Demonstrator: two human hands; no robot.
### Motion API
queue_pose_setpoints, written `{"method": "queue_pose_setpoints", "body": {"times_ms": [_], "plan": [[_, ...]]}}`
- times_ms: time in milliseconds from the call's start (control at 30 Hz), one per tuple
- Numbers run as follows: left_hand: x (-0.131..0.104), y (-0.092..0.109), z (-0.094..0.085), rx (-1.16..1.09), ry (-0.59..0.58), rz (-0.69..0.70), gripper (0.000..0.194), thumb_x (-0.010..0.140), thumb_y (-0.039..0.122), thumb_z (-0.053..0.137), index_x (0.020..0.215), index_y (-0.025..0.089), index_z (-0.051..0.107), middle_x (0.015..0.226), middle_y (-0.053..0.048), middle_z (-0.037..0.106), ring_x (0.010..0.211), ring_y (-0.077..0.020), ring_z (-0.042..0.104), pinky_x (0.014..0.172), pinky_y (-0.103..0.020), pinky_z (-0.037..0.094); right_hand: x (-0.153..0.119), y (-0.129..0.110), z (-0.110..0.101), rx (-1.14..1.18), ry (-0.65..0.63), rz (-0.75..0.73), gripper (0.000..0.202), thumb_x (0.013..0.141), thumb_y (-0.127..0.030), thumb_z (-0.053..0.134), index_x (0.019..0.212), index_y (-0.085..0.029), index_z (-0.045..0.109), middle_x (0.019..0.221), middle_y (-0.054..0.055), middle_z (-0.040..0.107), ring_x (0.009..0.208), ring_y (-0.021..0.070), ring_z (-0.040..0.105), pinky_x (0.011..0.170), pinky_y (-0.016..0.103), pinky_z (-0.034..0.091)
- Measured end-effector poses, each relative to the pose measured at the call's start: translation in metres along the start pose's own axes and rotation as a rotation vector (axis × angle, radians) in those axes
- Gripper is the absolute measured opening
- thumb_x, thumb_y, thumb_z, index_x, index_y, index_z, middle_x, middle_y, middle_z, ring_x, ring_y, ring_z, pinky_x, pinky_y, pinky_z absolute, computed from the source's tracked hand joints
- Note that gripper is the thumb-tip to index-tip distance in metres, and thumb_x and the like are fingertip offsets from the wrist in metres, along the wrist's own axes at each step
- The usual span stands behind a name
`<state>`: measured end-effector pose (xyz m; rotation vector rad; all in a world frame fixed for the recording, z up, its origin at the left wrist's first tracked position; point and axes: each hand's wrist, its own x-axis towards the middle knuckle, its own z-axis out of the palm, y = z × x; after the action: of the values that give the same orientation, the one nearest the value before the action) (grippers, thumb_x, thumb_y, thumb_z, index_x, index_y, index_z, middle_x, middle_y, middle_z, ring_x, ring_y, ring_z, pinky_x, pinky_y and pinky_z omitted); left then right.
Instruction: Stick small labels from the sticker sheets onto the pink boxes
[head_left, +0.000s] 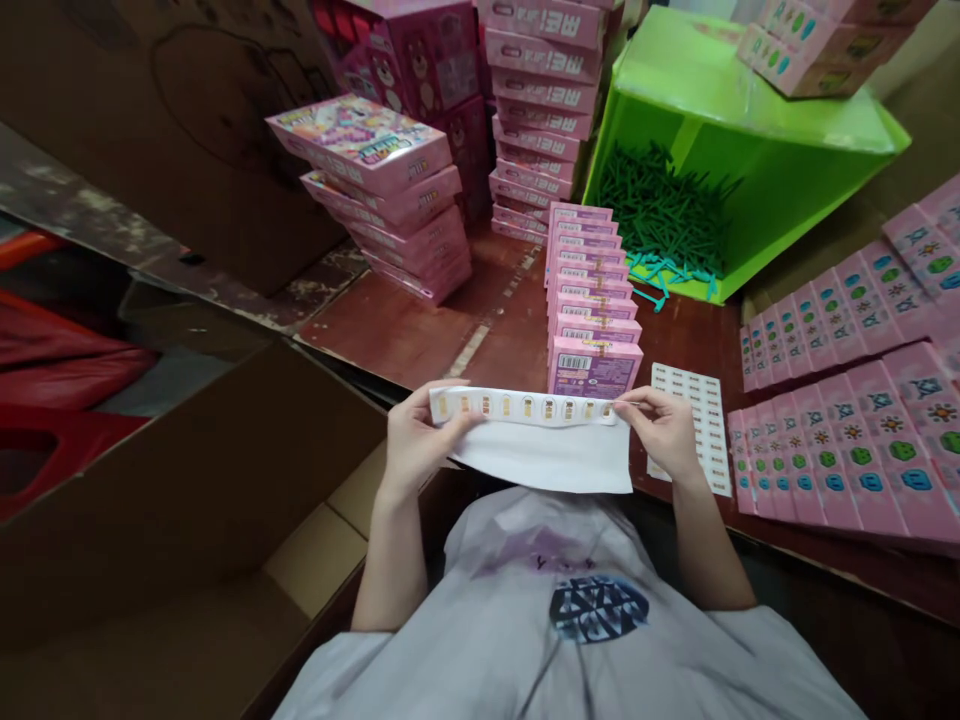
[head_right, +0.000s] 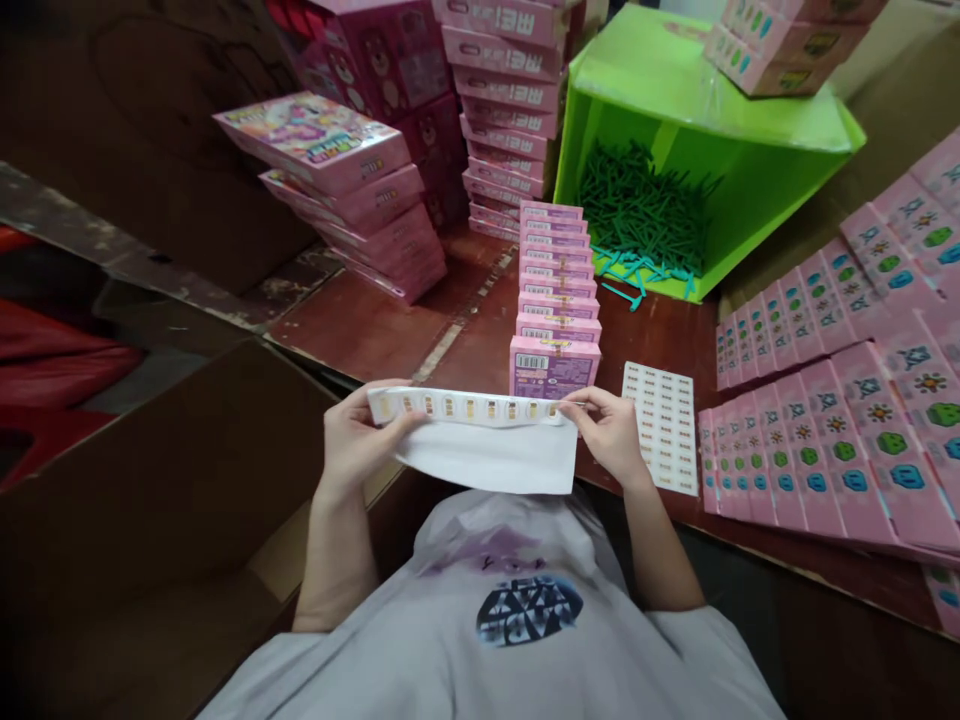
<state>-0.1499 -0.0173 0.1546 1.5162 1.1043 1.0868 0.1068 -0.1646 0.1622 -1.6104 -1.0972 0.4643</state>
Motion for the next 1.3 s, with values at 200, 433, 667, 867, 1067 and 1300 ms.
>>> {"method": "queue_pose_setpoints", "body": {"times_ms": [200, 433, 667, 867, 1067, 1300], "plan": [[0.019, -0.003, 0.010, -0.024, 0.036, -0.097, 0.023, 0.063, 0.036, 0.077, 0.067, 0.014, 0.072, 0.061, -0.002, 0.067, 0.050, -0.0123, 0.055, 0.046, -0.021, 0.042, 0.024, -0.008, -0.010, -0.048, -0.049, -0.028, 0.013, 0.078, -0.029, 0.070, 0.070, -0.019, 0.072, 0.066, 0.001, 0.071, 0.059, 0.0128, 0.064, 0.054, 0.022, 0.051], [0.035, -0.016, 0.024, -0.085, 0.069, -0.105, 0.025, 0.068, 0.037, 0.076, 0.064, 0.015, 0.067, 0.056, 0.001, 0.061, 0.048, -0.0080, 0.048, 0.045, -0.018, 0.038, 0.039, -0.003, -0.016, -0.050, -0.027, -0.060, 0.008, 0.081, -0.026, 0.068, 0.082, -0.021, 0.074, 0.075, 0.001, 0.073, 0.067, 0.0148, 0.069, 0.063, 0.025, 0.057], [0.050, -0.015, 0.031, -0.117, 0.083, -0.222, 0.032, 0.067, 0.044, 0.076, 0.072, 0.014, 0.068, 0.065, -0.002, 0.068, 0.052, -0.0108, 0.056, 0.047, -0.020, 0.042, 0.068, 0.006, -0.015, -0.119, 0.002, -0.414, 0.005, 0.079, -0.023, 0.073, 0.076, -0.025, 0.077, 0.070, 0.002, 0.072, 0.071, 0.0201, 0.069, 0.071, 0.038, 0.059], [0.061, -0.016, 0.029, -0.195, 0.107, -0.304, 0.039, 0.060, 0.047, 0.081, 0.075, 0.012, 0.069, 0.063, -0.003, 0.068, 0.052, -0.0128, 0.059, 0.048, -0.021, 0.046, 0.108, 0.003, -0.014, 0.050, -0.037, -0.436, 0.016, 0.083, -0.034, 0.070, 0.072, -0.024, 0.074, 0.084, 0.004, 0.073, 0.080, 0.0187, 0.069, 0.073, 0.037, 0.058], [0.068, -0.018, 0.030, -0.254, 0.153, -0.341, 0.041, 0.057, 0.046, 0.083, 0.077, 0.012, 0.069, 0.064, -0.002, 0.068, 0.053, -0.0126, 0.060, 0.050, -0.022, 0.048, 0.243, 0.033, -0.012, 0.046, 0.076, -0.253, 0.022, 0.071, -0.038, 0.080, 0.079, -0.019, 0.072, 0.078, 0.001, 0.070, 0.078, 0.0152, 0.067, 0.080, 0.035, 0.057], [0.071, -0.027, 0.021, -0.254, 0.235, -0.359, 0.039, 0.056, 0.045, 0.084, 0.074, 0.014, 0.069, 0.061, -0.001, 0.067, 0.048, -0.0114, 0.056, 0.045, -0.022, 0.047, 0.312, 0.065, 0.009, -0.184, -0.071, -0.164, 0.018, 0.065, -0.018, 0.082, 0.079, -0.010, 0.076, 0.075, 0.005, 0.072, 0.072, 0.0151, 0.066, 0.077, 0.033, 0.056]]}}
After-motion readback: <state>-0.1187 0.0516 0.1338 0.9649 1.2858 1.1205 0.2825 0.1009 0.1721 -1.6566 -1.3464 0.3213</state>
